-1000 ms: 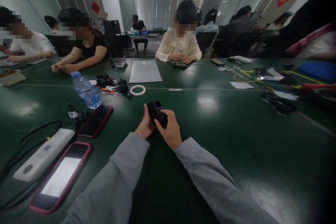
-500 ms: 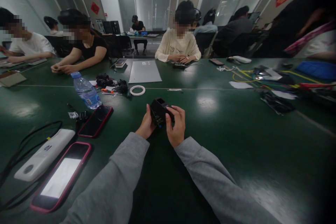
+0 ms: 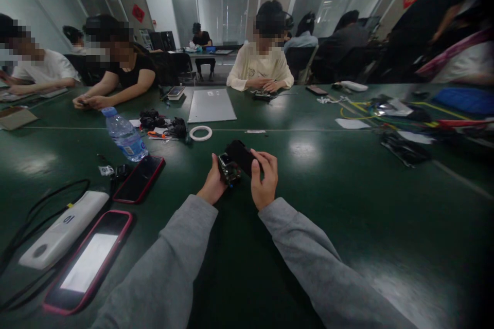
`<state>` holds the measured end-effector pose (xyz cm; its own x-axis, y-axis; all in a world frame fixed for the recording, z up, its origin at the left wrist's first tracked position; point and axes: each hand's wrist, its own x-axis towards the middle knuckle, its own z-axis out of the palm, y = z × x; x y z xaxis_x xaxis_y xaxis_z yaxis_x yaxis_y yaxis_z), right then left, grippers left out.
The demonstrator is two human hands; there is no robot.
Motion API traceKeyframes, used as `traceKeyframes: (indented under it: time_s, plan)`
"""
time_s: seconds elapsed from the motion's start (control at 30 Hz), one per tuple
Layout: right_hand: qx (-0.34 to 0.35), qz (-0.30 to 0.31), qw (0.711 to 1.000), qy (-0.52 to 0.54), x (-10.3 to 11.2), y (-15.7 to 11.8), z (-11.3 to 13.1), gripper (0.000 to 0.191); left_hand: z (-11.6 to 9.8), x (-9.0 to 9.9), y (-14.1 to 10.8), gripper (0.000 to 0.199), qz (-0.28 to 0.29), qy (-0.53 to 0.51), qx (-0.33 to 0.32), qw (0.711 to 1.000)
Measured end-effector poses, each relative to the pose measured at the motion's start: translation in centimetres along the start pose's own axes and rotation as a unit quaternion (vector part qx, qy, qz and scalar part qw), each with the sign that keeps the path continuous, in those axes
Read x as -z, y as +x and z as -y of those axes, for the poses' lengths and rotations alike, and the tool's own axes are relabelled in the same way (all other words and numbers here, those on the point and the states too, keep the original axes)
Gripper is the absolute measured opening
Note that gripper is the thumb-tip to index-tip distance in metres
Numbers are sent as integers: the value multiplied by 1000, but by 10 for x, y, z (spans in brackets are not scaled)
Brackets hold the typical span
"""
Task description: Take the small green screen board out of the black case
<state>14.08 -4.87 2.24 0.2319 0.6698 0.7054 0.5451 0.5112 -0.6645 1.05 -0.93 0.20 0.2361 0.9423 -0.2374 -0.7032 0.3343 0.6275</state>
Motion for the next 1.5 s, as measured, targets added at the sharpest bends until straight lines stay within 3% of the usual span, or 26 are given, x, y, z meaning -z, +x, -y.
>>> traceKeyframes:
  time_s: [0.17, 0.33, 0.57, 0.73, 0.87, 0.97, 1.27, 1.5]
  plan:
    - [-117, 31, 988, 96, -10, 1, -28, 39, -8, 2, 0, 61, -23, -23, 35, 999]
    - [-192, 81, 970, 126, -17, -1, -50, 46, -10, 0, -4, 62, -1, -33, 43, 999]
    - [-120, 157, 972, 127, -10, 6, -34, 49, -9, 2, -3, 57, 6, -49, 29, 998]
    - [-129, 187, 962, 154, -7, 10, -35, 48, -10, 4, 0, 55, 1, -62, 34, 998]
    - [-129, 213, 955, 160, -11, 7, -48, 70, -10, 4, -1, 53, 8, -70, 33, 997]
    - [-129, 203, 960, 140, -15, 4, -57, 75, -9, 3, -2, 52, 23, -74, 23, 997]
    - [-138, 144, 978, 61, -19, 2, -75, 42, -10, 6, 0, 50, 34, -87, 20, 995]
    - [-115, 128, 984, 35, -20, 1, -72, 42, -9, 8, 2, 51, 46, -89, 21, 995]
